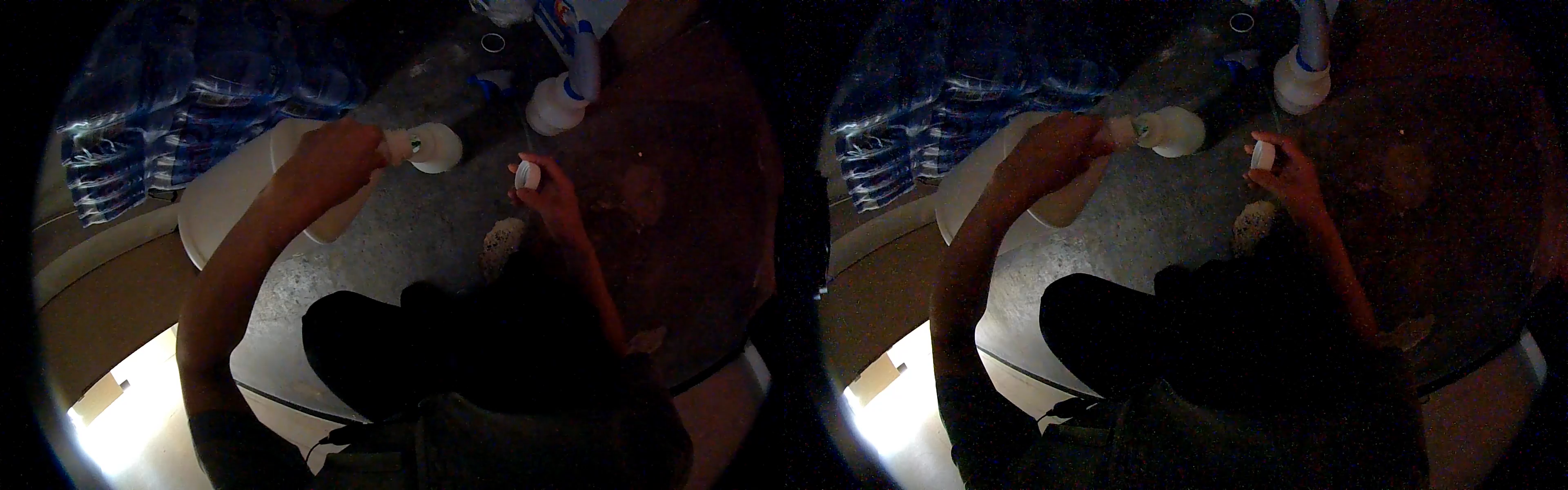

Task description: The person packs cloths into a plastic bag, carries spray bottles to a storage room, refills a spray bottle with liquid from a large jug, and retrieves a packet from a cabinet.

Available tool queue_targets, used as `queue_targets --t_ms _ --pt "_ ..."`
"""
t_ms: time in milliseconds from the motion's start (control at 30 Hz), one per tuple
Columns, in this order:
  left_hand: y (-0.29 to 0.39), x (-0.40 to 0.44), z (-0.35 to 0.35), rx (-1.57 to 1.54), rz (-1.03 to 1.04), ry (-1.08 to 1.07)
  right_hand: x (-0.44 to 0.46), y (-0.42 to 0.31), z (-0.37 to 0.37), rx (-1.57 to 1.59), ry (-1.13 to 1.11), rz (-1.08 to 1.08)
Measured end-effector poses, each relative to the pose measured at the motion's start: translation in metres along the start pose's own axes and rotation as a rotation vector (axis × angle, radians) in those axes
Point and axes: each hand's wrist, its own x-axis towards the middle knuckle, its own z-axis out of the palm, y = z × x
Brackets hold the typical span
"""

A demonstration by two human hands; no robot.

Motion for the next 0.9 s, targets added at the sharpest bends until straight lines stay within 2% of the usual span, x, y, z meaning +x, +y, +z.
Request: queue_targets --t_ms 567,900 --pt "-0.0030 0.0020 0.0035 -0.029 0.035 0.012 -0.0005 -0.0037 0.0027 -0.011 0.016 0.010" --pt "0.0023 0.0022 -0.0005 -0.005 -0.014 0.004 0.0007 -0.0002 -0.0009 -0.022 0.003 -0.017"
